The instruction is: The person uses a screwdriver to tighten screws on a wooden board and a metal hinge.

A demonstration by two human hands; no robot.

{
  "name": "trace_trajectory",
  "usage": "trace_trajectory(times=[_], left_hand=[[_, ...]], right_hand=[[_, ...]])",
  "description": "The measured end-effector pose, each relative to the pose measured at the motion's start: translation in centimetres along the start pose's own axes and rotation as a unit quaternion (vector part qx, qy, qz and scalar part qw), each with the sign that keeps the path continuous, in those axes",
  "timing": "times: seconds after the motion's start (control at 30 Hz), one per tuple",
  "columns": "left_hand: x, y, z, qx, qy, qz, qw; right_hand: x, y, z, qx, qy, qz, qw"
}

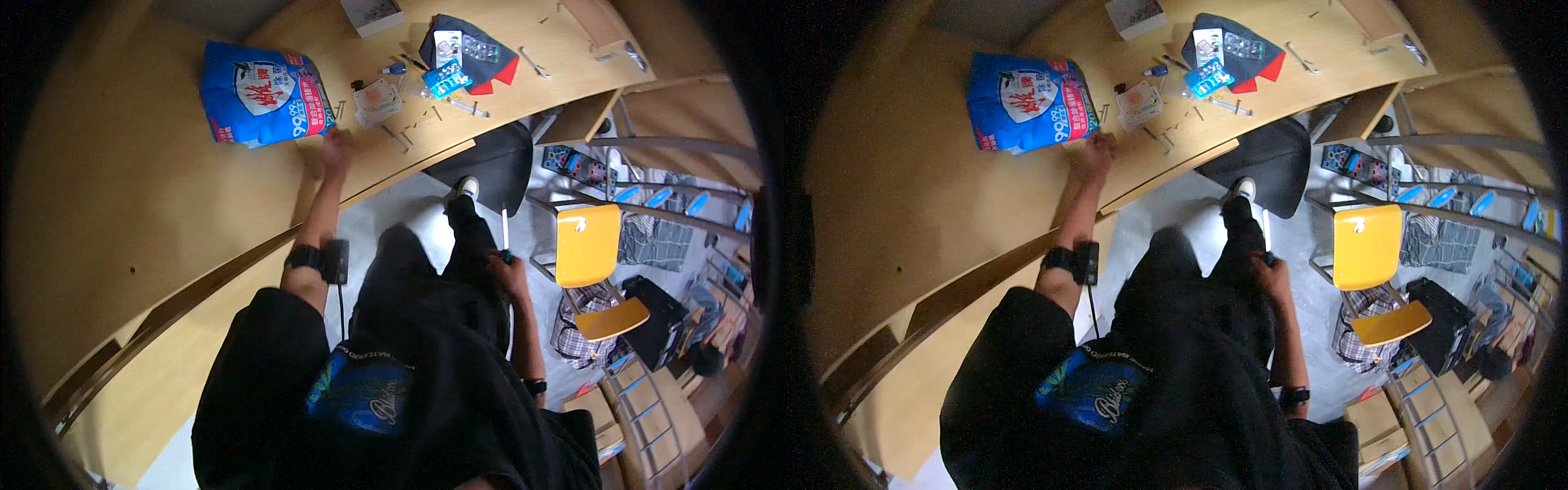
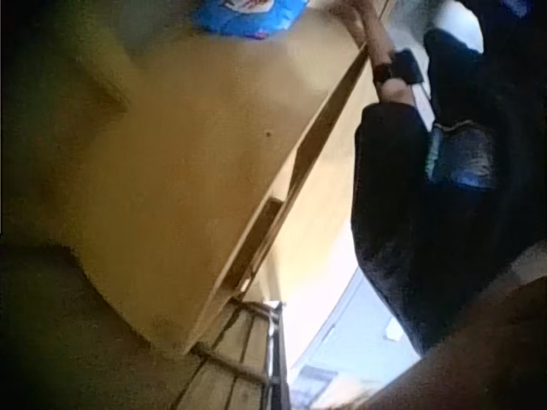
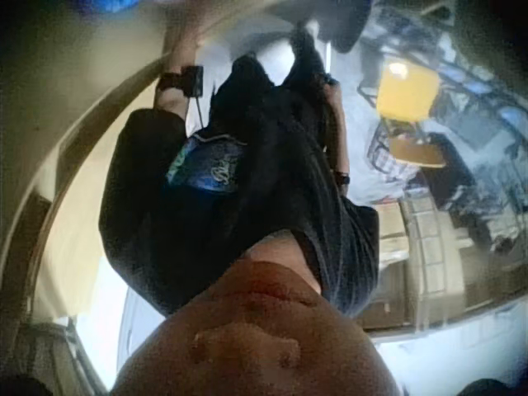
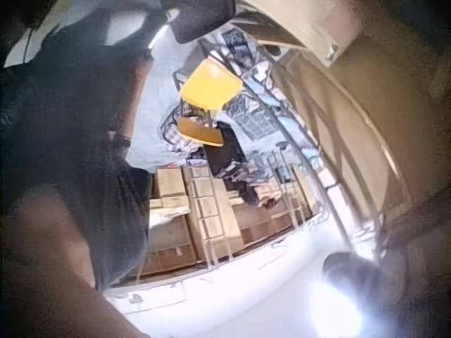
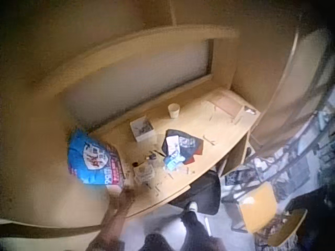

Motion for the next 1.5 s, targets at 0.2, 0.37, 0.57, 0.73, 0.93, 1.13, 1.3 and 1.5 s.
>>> trace_trajectory(times=[0.2, 0.37, 0.57, 0.73, 0.93, 1.13, 1.3, 1.5], left_hand=[[-4.5, -0.3, 6.5, 0.154, -0.19, 0.128, 0.961], [-6.1, -3.6, 8.6, -0.106, -0.116, -0.017, 0.987], [-2.3, -2.6, 7.4, 0.117, 0.011, 0.202, 0.972], [-1.5, -4.8, 7.5, 0.133, 0.038, 0.295, 0.945], [-1.5, -3.9, 7.3, 0.213, -0.009, 0.276, 0.937], [-2.4, -0.4, 4.5, 0.069, -0.188, 0.037, 0.979], [2.2, -6.3, -6.7, -0.151, -0.043, -0.322, 0.934], [-1.2, -8.8, -16.8, -0.272, 0.048, -0.312, 0.909]], right_hand=[[-9.0, 3.6, 7.5, 0.059, -0.024, 0.006, 0.998], [-11.5, 3.2, 10.2, 0.085, -0.024, -0.027, 0.996], [-10.2, 6.9, 10.6, 0.089, 0.01, -0.053, 0.995], [-9.4, 7.5, 9.9, 0.064, 0.011, -0.066, 0.996], [-8.6, 7.4, 9.2, 0.068, 0.012, -0.113, 0.991], [-1.1, 10.3, 13.8, -0.085, 0.034, -0.189, 0.978], [7.1, 18.9, 18.1, -0.351, -0.1, -0.246, 0.898], [12.4, 24.3, 21.6, -0.395, -0.075, -0.401, 0.823]])
Point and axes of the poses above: each hand's wrist, its own z-axis towards the middle knuckle, its own x-axis out of the palm, y = z × x, the point moved 2 cm from there along z, towards the middle knuckle, and after that the axes turned 7 degrees about -z, right-handed, at the moved point
